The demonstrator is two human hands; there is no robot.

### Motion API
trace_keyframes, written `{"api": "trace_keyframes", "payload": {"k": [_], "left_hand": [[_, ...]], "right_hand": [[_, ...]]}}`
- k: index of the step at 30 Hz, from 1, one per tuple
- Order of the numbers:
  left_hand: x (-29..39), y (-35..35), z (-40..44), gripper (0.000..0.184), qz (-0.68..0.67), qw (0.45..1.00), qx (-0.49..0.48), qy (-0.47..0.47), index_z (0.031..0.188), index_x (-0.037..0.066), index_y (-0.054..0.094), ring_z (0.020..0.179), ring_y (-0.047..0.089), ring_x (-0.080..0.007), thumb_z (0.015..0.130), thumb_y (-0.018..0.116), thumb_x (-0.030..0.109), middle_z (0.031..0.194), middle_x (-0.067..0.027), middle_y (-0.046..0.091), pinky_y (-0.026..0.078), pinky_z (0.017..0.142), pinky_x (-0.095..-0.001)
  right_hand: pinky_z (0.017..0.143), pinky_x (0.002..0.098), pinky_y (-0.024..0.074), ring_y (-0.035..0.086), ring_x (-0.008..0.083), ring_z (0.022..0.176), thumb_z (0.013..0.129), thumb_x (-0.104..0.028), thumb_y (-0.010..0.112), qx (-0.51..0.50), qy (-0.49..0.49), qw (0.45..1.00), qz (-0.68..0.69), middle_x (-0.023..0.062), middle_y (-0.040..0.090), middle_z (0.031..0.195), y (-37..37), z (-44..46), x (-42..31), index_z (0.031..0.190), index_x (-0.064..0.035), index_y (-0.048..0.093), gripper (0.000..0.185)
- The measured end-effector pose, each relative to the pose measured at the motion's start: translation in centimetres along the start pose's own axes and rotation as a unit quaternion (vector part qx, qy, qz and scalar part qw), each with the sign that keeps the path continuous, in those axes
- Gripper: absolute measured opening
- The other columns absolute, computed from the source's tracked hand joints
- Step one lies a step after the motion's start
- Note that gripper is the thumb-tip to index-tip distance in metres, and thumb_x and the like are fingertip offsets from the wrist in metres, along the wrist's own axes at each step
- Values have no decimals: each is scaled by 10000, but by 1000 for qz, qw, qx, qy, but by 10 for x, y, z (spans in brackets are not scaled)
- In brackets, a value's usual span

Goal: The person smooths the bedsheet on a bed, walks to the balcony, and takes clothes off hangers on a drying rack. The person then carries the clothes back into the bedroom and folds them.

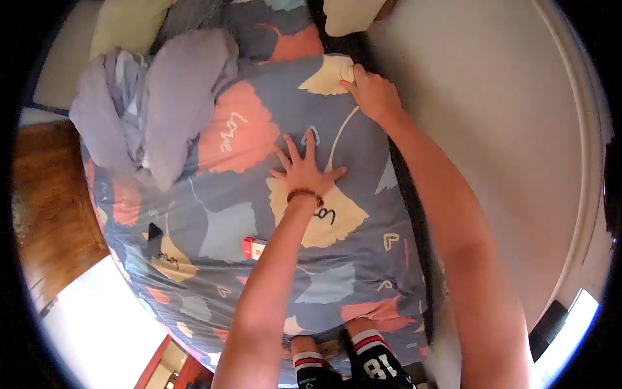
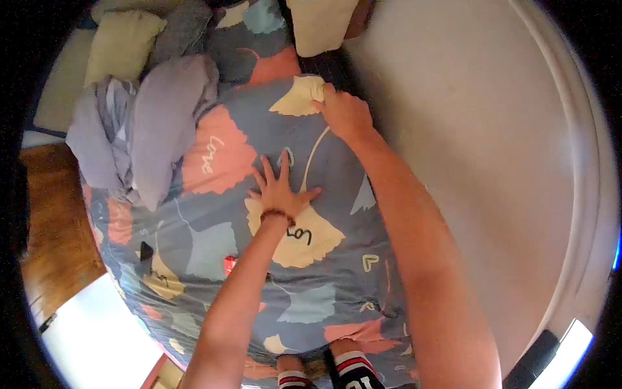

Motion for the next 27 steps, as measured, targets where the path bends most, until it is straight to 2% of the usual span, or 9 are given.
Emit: {"api": "trace_keyframes", "payload": {"k": [3,6,10,12,15,17,19,23,27], "left_hand": [[-2,11,18,1270,54,998,-6,-10,1621,339,149,1535,-28,-457,600,757,789,1688,-175,-8,120,1085,-805],[-1,7,21,1274,62,998,-13,-10,1619,334,175,1535,-38,-455,587,786,763,1690,-164,-19,121,1088,-803],[-3,2,27,1275,54,998,-33,-1,1619,341,177,1535,-48,-457,582,786,764,1691,-154,-51,128,1065,-824],[-7,-21,30,1143,79,997,5,2,1567,302,356,1512,144,-467,606,780,753,1670,-186,123,251,1080,-754],[-48,-66,65,692,-125,982,79,115,1239,142,651,1249,517,-389,727,785,587,1408,-131,505,517,912,-531],[-70,-133,105,672,-120,923,251,266,1301,115,609,1251,509,-392,815,723,566,1419,-154,484,502,939,-521],[-81,-165,163,690,62,936,274,213,1413,115,521,1262,500,-406,879,679,524,1439,-185,463,477,996,-499],[-93,-143,249,834,7,984,127,120,1572,163,305,1341,433,-443,905,632,542,1489,-229,413,429,1069,-498],[-98,-120,262,852,-19,986,124,110,1574,161,296,1365,411,-452,898,630,557,1508,-248,393,423,1078,-509]], "right_hand": [[1052,576,406,461,394,1371,967,-258,555,18,165,963,-214,223,426,1516,43,5,22,1428,1,428,544],[1150,537,299,363,365,1437,959,-233,531,202,74,968,-132,212,399,1533,109,-16,16,1461,45,383,592],[1178,519,249,339,357,1445,945,-224,528,187,107,971,-100,185,411,1531,105,-6,13,1428,65,412,574],[1170,522,244,336,340,1447,924,-210,534,197,133,969,-64,171,415,1531,106,-1,23,1394,57,453,547],[1147,545,249,352,354,1423,899,-207,526,209,114,969,-65,185,425,1516,111,-2,33,1307,56,506,487],[1137,555,249,360,366,1410,891,-204,517,212,113,969,-66,192,430,1508,119,2,38,1280,56,516,467],[1119,570,249,384,403,1366,874,-205,499,243,79,965,-59,212,434,1487,118,-1,37,1241,55,517,450],[1107,578,247,392,426,1341,858,-215,498,242,75,964,-78,229,440,1463,111,2,35,1265,50,498,486],[1093,587,250,390,439,1332,869,-260,480,245,53,966,-59,243,438,1450,106,6,34,1317,37,477,538]]}}
Point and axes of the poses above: each hand's wrist, its own z-axis towards the middle knuckle, its own y-axis out of the palm, x = y × z, the point moved 5 cm from there along z, towards the middle knuckle
